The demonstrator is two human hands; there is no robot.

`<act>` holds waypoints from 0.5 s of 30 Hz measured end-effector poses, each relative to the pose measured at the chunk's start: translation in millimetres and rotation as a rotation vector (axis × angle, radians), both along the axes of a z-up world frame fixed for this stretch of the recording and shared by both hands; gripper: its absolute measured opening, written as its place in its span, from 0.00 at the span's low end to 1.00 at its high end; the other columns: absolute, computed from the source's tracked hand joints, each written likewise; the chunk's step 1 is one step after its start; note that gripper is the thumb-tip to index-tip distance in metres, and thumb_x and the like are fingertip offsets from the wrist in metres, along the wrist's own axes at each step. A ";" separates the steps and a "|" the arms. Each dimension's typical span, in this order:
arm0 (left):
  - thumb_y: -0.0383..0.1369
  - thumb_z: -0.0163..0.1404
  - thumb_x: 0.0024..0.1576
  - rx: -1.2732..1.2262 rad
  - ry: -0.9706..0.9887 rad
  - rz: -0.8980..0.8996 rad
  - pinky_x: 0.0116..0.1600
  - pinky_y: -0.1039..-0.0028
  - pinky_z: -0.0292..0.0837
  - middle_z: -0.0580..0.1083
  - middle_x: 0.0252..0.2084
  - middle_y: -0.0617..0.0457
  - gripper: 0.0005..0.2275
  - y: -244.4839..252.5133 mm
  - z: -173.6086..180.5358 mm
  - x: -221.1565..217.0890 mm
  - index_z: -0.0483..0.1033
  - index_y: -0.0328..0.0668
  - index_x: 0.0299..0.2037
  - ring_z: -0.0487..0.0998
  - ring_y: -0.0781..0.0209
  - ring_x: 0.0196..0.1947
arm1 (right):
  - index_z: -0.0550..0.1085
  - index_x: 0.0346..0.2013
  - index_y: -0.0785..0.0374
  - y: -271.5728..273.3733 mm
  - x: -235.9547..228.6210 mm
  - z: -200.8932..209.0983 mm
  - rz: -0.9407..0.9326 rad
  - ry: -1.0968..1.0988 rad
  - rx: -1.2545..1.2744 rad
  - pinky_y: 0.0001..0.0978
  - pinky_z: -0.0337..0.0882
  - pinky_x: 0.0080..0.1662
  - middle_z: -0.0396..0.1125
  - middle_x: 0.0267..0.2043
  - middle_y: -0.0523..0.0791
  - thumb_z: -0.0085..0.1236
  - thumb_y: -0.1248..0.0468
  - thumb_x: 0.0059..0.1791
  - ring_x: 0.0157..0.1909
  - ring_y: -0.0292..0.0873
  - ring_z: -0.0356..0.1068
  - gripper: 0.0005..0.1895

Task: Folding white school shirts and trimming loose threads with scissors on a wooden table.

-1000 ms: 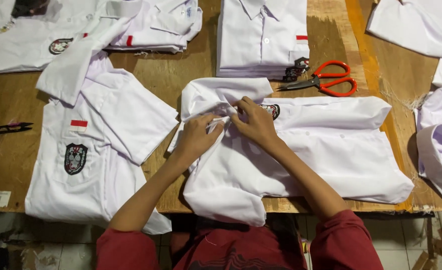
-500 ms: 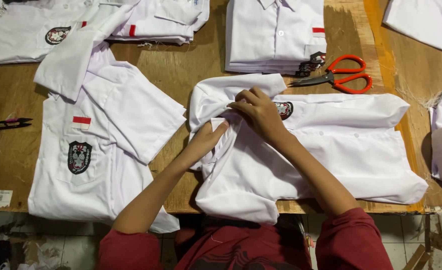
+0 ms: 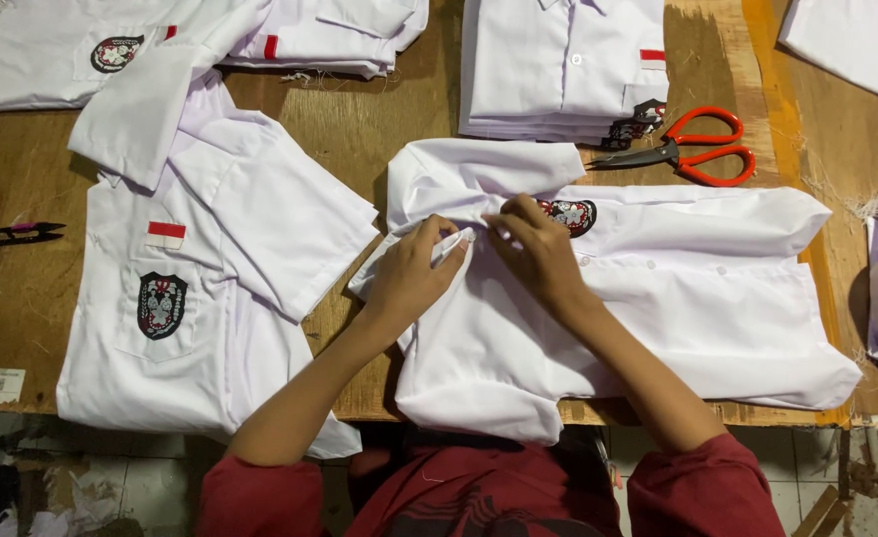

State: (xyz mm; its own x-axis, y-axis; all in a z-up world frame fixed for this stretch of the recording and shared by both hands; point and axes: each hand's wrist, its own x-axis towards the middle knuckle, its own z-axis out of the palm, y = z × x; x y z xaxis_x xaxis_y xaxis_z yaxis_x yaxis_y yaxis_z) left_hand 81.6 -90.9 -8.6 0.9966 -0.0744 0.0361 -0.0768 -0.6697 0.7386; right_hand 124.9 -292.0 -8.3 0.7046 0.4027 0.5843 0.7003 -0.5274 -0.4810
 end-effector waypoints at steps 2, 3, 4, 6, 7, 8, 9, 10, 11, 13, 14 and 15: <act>0.48 0.50 0.60 0.066 -0.026 -0.022 0.49 0.54 0.77 0.77 0.39 0.52 0.13 -1.8 -0.2 -0.7 0.71 0.53 0.46 0.82 0.47 0.45 | 0.78 0.35 0.67 3.4 -8.5 -1.8 -0.006 0.121 0.043 0.35 0.73 0.35 0.69 0.34 0.49 0.63 0.68 0.51 0.32 0.48 0.72 0.03; 0.49 0.50 0.61 0.132 -0.052 -0.041 0.49 0.55 0.78 0.77 0.39 0.54 0.14 -3.5 -0.8 -0.9 0.72 0.53 0.46 0.82 0.49 0.45 | 0.76 0.34 0.68 4.4 -12.7 -3.0 -0.010 0.242 0.086 0.40 0.71 0.33 0.68 0.34 0.50 0.62 0.64 0.53 0.31 0.51 0.72 0.08; 0.49 0.50 0.61 0.131 -0.052 -0.044 0.49 0.55 0.78 0.77 0.39 0.54 0.14 -5.3 -1.0 -1.2 0.72 0.53 0.46 0.82 0.49 0.45 | 0.76 0.34 0.68 0.7 -11.3 -6.4 -0.014 0.242 0.086 0.40 0.71 0.33 0.68 0.34 0.50 0.62 0.64 0.53 0.31 0.51 0.72 0.08; 0.54 0.51 0.56 0.201 -0.002 -0.092 0.50 0.51 0.77 0.75 0.40 0.54 0.19 -6.1 -1.0 -2.9 0.70 0.53 0.49 0.80 0.47 0.46 | 0.78 0.36 0.63 -3.8 -9.5 -13.8 -0.013 0.485 0.184 0.37 0.70 0.33 0.70 0.32 0.47 0.62 0.58 0.53 0.31 0.46 0.74 0.11; 0.54 0.51 0.56 0.203 0.001 -0.095 0.50 0.51 0.77 0.75 0.40 0.54 0.19 -6.7 9.1 -5.5 0.70 0.53 0.49 0.80 0.47 0.46 | 0.78 0.36 0.63 -3.9 -7.3 -16.3 -0.015 0.488 0.187 0.37 0.70 0.33 0.70 0.32 0.47 0.62 0.58 0.53 0.31 0.46 0.74 0.11; 0.57 0.42 0.59 0.176 0.066 -0.152 0.51 0.48 0.75 0.74 0.41 0.49 0.22 -7.3 19.2 -7.8 0.70 0.50 0.49 0.80 0.43 0.47 | 0.78 0.37 0.64 -3.9 -5.1 -18.9 -0.013 0.542 0.201 0.38 0.70 0.33 0.71 0.32 0.49 0.62 0.59 0.53 0.30 0.47 0.73 0.10; 0.60 0.34 0.62 0.148 0.130 -0.209 0.53 0.44 0.74 0.74 0.43 0.45 0.26 -8.2 29.4 -9.5 0.69 0.46 0.49 0.79 0.38 0.48 | 0.78 0.37 0.65 -4.4 -2.4 -21.1 -0.011 0.594 0.214 0.39 0.69 0.34 0.71 0.32 0.50 0.62 0.60 0.53 0.30 0.48 0.72 0.10; 0.60 0.34 0.62 0.150 0.131 -0.213 0.53 0.44 0.74 0.74 0.43 0.45 0.26 -7.8 24.6 -10.8 0.69 0.46 0.49 0.79 0.38 0.48 | 0.78 0.37 0.65 -5.2 -1.3 -21.2 -0.015 0.596 0.217 0.39 0.69 0.34 0.71 0.32 0.50 0.62 0.60 0.53 0.30 0.48 0.72 0.10; 0.56 0.33 0.64 0.101 0.164 -0.234 0.52 0.45 0.74 0.73 0.41 0.46 0.24 -7.6 19.5 -12.3 0.70 0.45 0.48 0.79 0.38 0.47 | 0.79 0.37 0.65 -6.3 -0.3 -21.4 -0.011 0.627 0.189 0.40 0.71 0.36 0.72 0.32 0.51 0.62 0.62 0.52 0.32 0.49 0.73 0.08; 0.53 0.32 0.65 0.050 0.200 -0.255 0.52 0.47 0.74 0.72 0.39 0.46 0.22 -7.3 17.3 -12.9 0.71 0.44 0.46 0.79 0.38 0.46 | 0.79 0.36 0.65 -7.6 0.7 -22.3 -0.010 0.661 0.159 0.41 0.73 0.38 0.72 0.32 0.51 0.62 0.63 0.51 0.33 0.50 0.74 0.06; 0.48 0.38 0.64 0.107 0.160 -0.278 0.51 0.47 0.75 0.73 0.39 0.47 0.17 -7.3 20.1 -12.0 0.72 0.45 0.47 0.80 0.39 0.46 | 0.79 0.36 0.66 -7.9 0.7 -23.0 -0.024 0.672 0.117 0.41 0.74 0.38 0.73 0.32 0.52 0.63 0.63 0.50 0.34 0.52 0.75 0.07; 0.43 0.44 0.63 0.165 0.122 -0.298 0.49 0.48 0.76 0.74 0.39 0.48 0.13 -7.1 22.8 -11.7 0.73 0.45 0.48 0.80 0.41 0.46 | 0.79 0.35 0.68 -7.8 0.4 -23.9 -0.035 0.685 0.074 0.42 0.75 0.39 0.73 0.32 0.53 0.64 0.64 0.49 0.34 0.53 0.75 0.08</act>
State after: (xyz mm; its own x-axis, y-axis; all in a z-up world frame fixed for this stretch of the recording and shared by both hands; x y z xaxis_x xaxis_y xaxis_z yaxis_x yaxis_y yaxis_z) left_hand 69.9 -98.0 14.2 0.9264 -0.3575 -0.1181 -0.2050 -0.7421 0.6382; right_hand 125.3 -299.8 -32.2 0.9366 0.3493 0.0275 0.2088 -0.4933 -0.8445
